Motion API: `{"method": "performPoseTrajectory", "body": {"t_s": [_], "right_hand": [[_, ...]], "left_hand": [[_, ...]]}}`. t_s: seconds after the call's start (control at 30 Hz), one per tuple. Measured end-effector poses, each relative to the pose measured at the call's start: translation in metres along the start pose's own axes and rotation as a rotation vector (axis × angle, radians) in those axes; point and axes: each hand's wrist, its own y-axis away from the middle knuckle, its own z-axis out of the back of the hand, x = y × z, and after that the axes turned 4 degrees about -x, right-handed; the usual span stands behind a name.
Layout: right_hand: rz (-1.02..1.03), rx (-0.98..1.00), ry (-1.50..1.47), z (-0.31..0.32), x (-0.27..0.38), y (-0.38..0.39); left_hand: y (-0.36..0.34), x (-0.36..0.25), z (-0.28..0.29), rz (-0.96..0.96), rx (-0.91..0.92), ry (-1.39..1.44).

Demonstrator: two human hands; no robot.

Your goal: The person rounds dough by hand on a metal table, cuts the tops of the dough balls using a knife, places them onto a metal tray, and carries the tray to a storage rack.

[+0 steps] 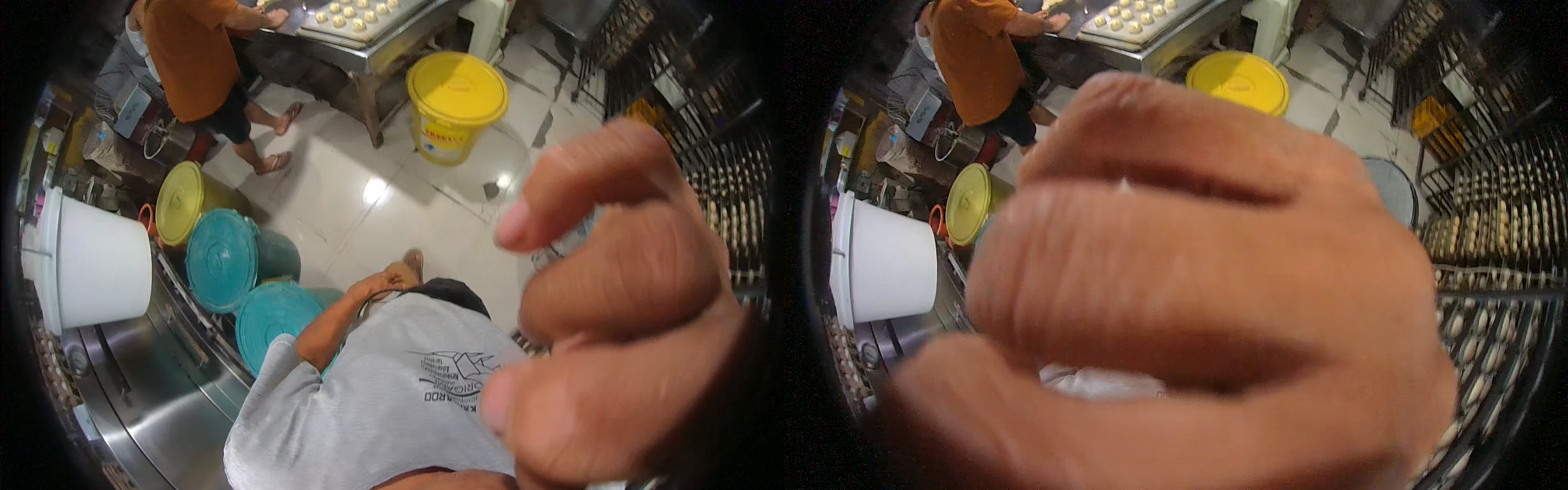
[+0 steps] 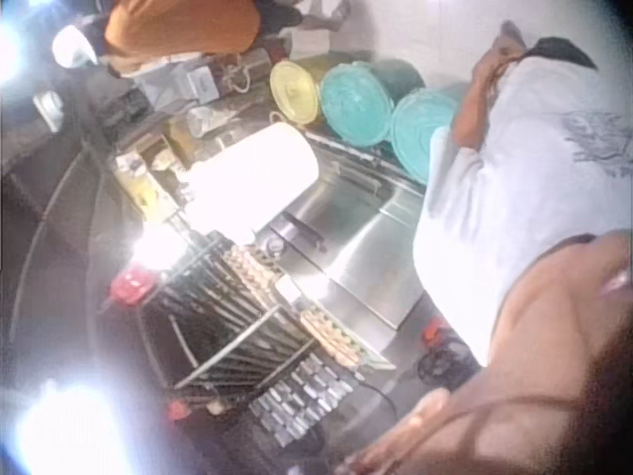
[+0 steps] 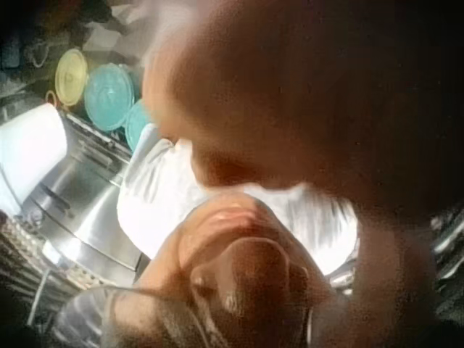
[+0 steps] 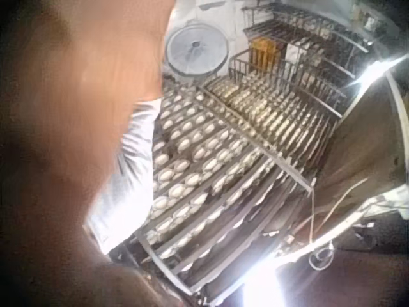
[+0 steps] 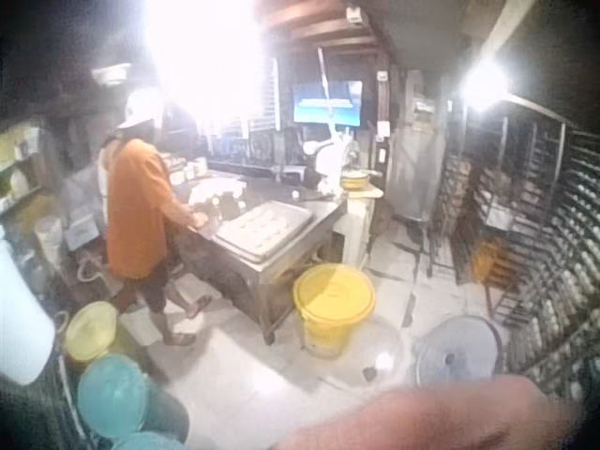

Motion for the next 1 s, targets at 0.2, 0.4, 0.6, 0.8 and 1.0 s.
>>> {"method": "performPoseTrajectory", "body": {"t_s": [0.2, 0.4, 0.6, 0.8, 1.0], "right_hand": [[-0.001, 0.105, -0.08, 0.026, -0.082, -0.046], [-0.1, 0.243, -0.029, 0.063, -0.184, -0.056], [-1.04, -0.409, -1.324, 0.122, -0.386, 0.083], [-1.123, -0.759, -1.458, 0.221, -0.517, 0.096], [-1.089, -0.669, -1.662, 0.284, -0.592, 0.074]], "left_hand": [[-0.059, -0.08, 0.087, -0.039, -0.014, -0.01], [-0.1, -0.079, 0.09, 0.116, 0.098, 0.295], [-0.103, -0.077, 0.092, 0.435, 0.056, 0.66], [-0.235, -0.254, 0.193, 0.26, -0.278, 1.463], [-0.344, -0.479, 0.329, -0.33, -0.303, 1.959]]}}
